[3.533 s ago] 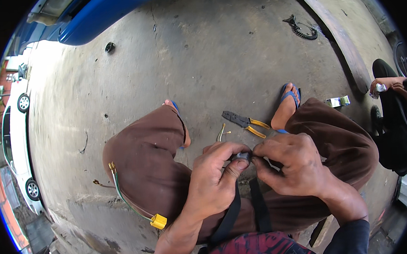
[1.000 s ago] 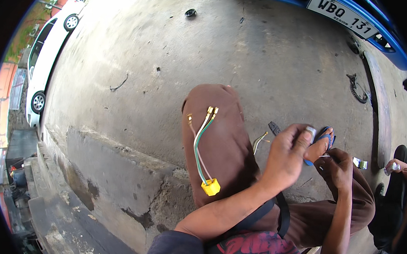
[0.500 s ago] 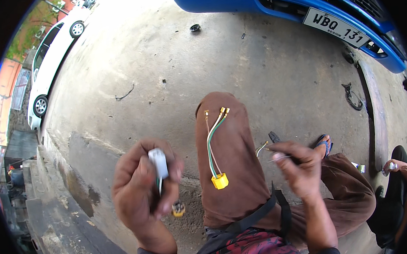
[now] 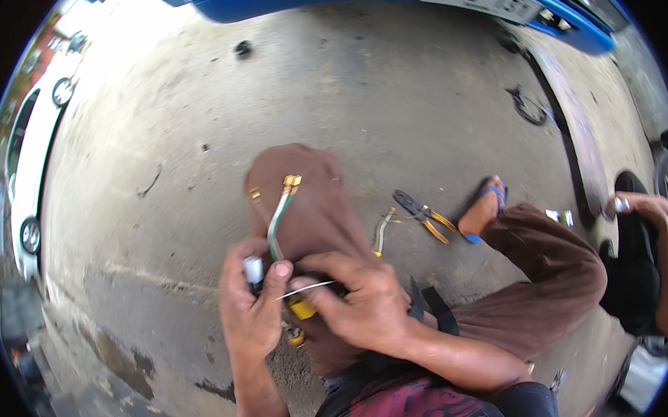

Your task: The person sits on the ground and uses pliers to strip insulation from several wires. They then insert the stripped ends into a white connector and secure them.

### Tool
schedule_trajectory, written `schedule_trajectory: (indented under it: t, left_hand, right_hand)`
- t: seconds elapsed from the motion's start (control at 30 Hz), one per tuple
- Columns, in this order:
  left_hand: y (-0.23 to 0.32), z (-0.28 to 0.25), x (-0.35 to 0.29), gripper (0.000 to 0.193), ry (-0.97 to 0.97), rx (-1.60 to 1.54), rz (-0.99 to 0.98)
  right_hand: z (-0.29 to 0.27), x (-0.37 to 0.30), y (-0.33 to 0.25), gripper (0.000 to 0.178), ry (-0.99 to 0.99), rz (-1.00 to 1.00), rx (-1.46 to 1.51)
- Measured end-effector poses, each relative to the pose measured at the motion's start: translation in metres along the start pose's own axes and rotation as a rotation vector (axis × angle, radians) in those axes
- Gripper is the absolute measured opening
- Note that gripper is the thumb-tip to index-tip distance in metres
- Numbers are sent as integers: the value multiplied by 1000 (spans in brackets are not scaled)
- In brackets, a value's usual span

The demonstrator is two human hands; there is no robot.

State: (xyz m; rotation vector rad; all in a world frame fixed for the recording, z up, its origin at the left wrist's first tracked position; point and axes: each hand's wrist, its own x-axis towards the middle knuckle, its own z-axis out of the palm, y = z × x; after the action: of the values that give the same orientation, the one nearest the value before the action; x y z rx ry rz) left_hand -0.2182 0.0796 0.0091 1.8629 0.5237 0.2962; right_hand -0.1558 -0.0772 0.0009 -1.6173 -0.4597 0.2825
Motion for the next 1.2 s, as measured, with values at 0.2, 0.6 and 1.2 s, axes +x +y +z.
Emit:
schedule_trajectory:
  t: [0.2, 0.6, 1.2]
  left_hand:
    - [23, -4, -5, 22, -68, -93, -147]
    - [64, 51, 6, 18, 80, -307, -282]
    - [63, 38, 17, 12, -75, -275, -308]
  right_hand:
    - [2, -8, 3, 34, -27, -32, 220]
    - [-49, 15, 21, 16, 160, 170, 470]
    - [-53, 94, 1, 26, 41, 161, 85]
